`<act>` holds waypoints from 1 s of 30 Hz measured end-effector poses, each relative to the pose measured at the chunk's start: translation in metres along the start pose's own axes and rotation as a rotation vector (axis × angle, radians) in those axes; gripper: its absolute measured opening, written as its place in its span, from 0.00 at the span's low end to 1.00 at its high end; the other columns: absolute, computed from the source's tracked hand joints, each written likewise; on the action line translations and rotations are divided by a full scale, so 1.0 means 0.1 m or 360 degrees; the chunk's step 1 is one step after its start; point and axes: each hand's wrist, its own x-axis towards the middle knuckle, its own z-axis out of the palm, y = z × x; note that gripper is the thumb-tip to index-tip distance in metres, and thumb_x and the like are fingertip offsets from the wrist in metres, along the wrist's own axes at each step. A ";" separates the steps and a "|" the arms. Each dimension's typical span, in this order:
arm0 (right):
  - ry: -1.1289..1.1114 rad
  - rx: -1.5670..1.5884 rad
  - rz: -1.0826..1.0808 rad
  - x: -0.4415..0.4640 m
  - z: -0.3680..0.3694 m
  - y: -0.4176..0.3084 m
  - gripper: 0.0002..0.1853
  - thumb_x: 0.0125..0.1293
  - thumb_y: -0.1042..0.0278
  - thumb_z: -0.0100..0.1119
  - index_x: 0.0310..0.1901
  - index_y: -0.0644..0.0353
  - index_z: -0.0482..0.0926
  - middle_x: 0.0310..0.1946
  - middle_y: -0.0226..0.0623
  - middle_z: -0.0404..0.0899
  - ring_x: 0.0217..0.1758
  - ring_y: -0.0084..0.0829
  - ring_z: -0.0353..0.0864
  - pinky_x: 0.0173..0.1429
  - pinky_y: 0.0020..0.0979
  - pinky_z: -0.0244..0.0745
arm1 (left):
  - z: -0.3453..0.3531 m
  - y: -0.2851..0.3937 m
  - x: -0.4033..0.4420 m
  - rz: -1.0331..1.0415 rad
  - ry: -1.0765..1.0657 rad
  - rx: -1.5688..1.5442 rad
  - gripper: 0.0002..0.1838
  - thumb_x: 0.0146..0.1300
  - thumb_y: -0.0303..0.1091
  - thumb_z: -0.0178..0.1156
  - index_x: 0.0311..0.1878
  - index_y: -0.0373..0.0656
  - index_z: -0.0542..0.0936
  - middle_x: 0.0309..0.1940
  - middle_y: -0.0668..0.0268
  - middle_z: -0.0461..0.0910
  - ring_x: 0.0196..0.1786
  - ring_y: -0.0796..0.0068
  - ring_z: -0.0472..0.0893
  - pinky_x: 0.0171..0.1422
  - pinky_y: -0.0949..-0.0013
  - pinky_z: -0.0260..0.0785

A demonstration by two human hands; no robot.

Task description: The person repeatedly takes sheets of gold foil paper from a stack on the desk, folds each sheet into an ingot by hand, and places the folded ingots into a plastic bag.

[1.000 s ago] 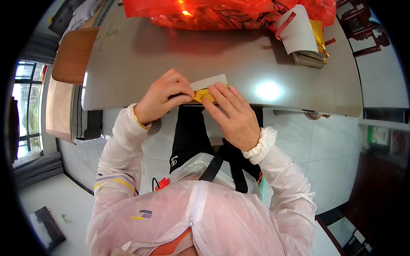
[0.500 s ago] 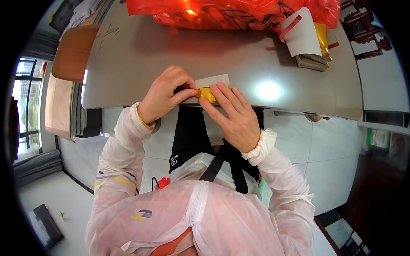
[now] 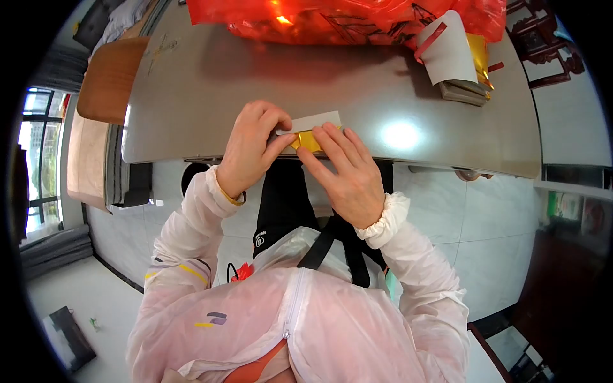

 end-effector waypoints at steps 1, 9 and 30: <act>0.0024 0.0010 0.0004 0.01 -0.01 0.01 0.21 0.56 0.76 0.59 0.53 0.53 0.83 0.59 0.44 0.76 0.67 0.43 0.74 0.71 0.48 0.66 | 0.01 0.00 -0.01 -0.0013 0.0040 -0.0003 0.07 0.58 0.28 0.65 0.38 0.42 0.79 0.37 0.61 0.75 0.45 0.57 0.74 0.50 0.61 0.67; 0.0130 0.0029 -0.0044 0.08 -0.02 0.01 0.17 0.54 0.75 0.62 0.47 0.55 0.84 0.53 0.42 0.78 0.60 0.43 0.76 0.68 0.48 0.69 | 0.07 0.01 -0.09 -0.0044 0.0228 0.0095 0.10 0.59 0.28 0.65 0.44 0.41 0.80 0.41 0.60 0.76 0.46 0.56 0.74 0.52 0.60 0.68; -0.0313 0.0299 -0.0294 0.64 -0.13 0.69 0.09 0.53 0.74 0.66 0.37 0.56 0.79 0.36 0.32 0.76 0.47 0.40 0.73 0.48 0.40 0.69 | -0.12 0.02 0.25 0.0062 -0.0416 0.0265 0.09 0.56 0.34 0.66 0.34 0.42 0.77 0.33 0.59 0.78 0.40 0.57 0.76 0.46 0.59 0.68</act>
